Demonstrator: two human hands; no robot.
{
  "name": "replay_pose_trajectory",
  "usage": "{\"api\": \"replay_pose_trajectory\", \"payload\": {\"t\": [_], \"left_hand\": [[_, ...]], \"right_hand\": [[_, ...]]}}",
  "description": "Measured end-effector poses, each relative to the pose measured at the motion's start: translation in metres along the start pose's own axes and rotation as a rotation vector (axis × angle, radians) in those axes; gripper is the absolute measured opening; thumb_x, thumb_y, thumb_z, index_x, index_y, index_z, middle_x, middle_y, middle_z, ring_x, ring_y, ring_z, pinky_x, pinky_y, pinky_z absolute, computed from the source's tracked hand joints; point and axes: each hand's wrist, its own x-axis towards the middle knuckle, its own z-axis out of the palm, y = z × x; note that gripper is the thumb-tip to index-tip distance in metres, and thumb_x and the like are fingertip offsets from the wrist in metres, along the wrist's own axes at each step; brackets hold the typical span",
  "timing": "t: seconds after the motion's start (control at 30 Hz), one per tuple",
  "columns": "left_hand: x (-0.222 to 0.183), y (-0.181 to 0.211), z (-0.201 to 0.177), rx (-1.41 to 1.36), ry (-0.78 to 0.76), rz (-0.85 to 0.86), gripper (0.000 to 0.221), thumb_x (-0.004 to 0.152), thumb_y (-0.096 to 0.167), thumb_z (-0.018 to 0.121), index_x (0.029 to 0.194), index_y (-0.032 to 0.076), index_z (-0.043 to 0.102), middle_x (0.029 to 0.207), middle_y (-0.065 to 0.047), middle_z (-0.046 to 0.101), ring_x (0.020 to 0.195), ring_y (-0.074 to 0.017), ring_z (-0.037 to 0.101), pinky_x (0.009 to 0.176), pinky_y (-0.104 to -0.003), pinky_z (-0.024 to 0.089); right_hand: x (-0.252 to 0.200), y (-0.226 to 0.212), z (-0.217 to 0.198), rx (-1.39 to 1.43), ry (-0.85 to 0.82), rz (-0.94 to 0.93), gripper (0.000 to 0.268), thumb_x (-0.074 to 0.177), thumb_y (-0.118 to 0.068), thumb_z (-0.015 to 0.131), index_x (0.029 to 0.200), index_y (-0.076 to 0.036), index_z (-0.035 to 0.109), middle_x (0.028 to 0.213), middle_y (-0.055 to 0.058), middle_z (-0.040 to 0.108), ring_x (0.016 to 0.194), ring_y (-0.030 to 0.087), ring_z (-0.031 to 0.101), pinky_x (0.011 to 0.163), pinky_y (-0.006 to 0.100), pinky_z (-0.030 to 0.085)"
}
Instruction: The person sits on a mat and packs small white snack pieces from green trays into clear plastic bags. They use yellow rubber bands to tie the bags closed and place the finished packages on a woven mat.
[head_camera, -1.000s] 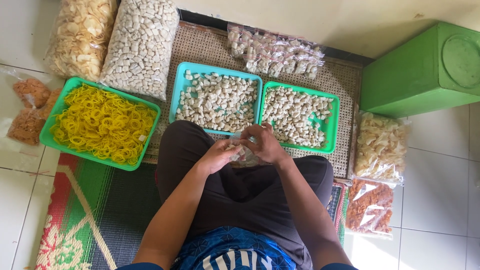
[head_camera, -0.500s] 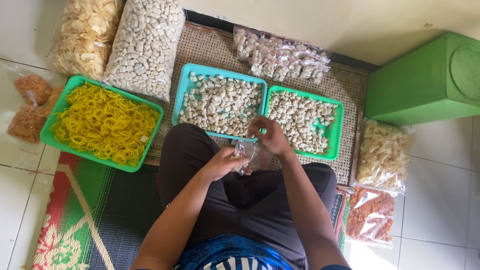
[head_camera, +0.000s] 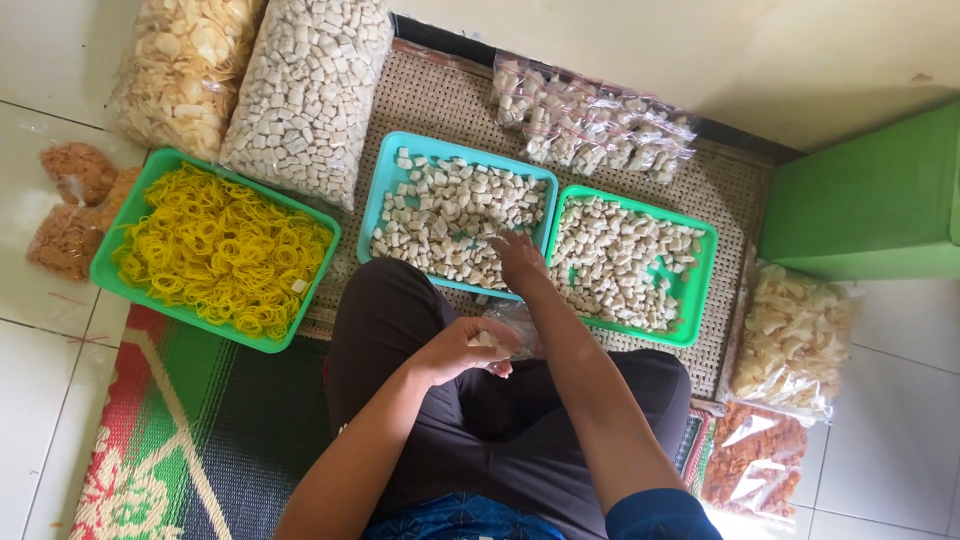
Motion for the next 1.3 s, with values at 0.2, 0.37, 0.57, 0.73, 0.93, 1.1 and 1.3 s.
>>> {"api": "replay_pose_trajectory", "payload": {"t": [0.2, 0.37, 0.57, 0.73, 0.93, 1.1, 1.3], "left_hand": [[0.011, 0.004, -0.008, -0.232, -0.026, -0.085, 0.062, 0.108, 0.048, 0.039, 0.133, -0.004, 0.063, 0.116, -0.029, 0.071, 0.089, -0.0381, 0.075, 0.087, -0.055, 0.063], [0.013, -0.002, -0.013, -0.281, 0.036, -0.082, 0.081, 0.103, 0.065, 0.029, 0.135, -0.001, 0.062, 0.122, -0.027, 0.070, 0.098, -0.0374, 0.073, 0.094, -0.056, 0.059], [-0.007, 0.058, 0.037, -0.389, 0.006, -0.007, 0.067, 0.106, 0.054, 0.044, 0.055, 0.011, 0.051, 0.067, -0.014, 0.064, 0.082, -0.0334, 0.073, 0.095, -0.053, 0.058], [0.001, 0.023, 0.009, -0.315, 0.082, 0.008, 0.061, 0.103, 0.059, 0.043, 0.092, 0.007, 0.073, 0.101, -0.022, 0.077, 0.094, -0.0350, 0.076, 0.094, -0.055, 0.060], [-0.004, 0.033, 0.021, -0.285, 0.179, 0.017, 0.058, 0.103, 0.054, 0.050, 0.092, 0.000, 0.068, 0.096, -0.027, 0.075, 0.092, -0.0410, 0.076, 0.093, -0.056, 0.060], [0.004, 0.016, 0.004, -0.332, 0.140, 0.025, 0.053, 0.103, 0.048, 0.051, 0.092, -0.002, 0.065, 0.095, -0.034, 0.071, 0.092, -0.0499, 0.073, 0.089, -0.061, 0.061], [0.024, -0.018, -0.027, -0.282, 0.138, 0.071, 0.048, 0.102, 0.044, 0.056, 0.103, -0.003, 0.068, 0.099, -0.028, 0.074, 0.091, -0.0419, 0.075, 0.086, -0.057, 0.062]], "right_hand": [[0.010, -0.023, 0.005, -0.187, 0.145, -0.044, 0.034, 0.098, -0.020, 0.061, 0.132, -0.020, 0.057, 0.136, 0.004, 0.051, 0.127, 0.028, 0.052, 0.105, 0.045, 0.043], [0.029, -0.016, 0.032, -0.121, 0.163, 0.066, 0.035, 0.096, -0.037, 0.065, 0.126, -0.018, 0.059, 0.125, 0.006, 0.062, 0.128, 0.029, 0.053, 0.109, 0.047, 0.041], [0.020, -0.012, 0.015, 0.138, 0.255, 0.159, 0.015, 0.088, -0.032, 0.072, 0.102, -0.028, 0.070, 0.099, -0.003, 0.070, 0.114, 0.026, 0.062, 0.107, 0.048, 0.040], [-0.001, -0.016, 0.003, 0.356, 0.305, 0.108, 0.012, 0.088, -0.025, 0.078, 0.100, -0.025, 0.075, 0.089, -0.002, 0.070, 0.106, 0.025, 0.064, 0.107, 0.050, 0.039], [0.013, -0.008, 0.025, 0.407, 0.382, 0.129, 0.005, 0.081, -0.035, 0.077, 0.085, -0.032, 0.077, 0.084, -0.008, 0.073, 0.105, 0.020, 0.064, 0.106, 0.044, 0.041], [0.000, -0.009, 0.013, 1.057, 0.473, 0.091, 0.025, 0.090, -0.018, 0.081, 0.114, -0.016, 0.075, 0.105, 0.010, 0.076, 0.107, 0.025, 0.072, 0.093, 0.037, 0.055], [-0.138, -0.031, -0.082, 1.603, 0.493, -0.227, 0.021, 0.082, 0.010, 0.082, 0.096, 0.002, 0.068, 0.093, 0.014, 0.069, 0.092, 0.023, 0.071, 0.088, 0.038, 0.057]]}}
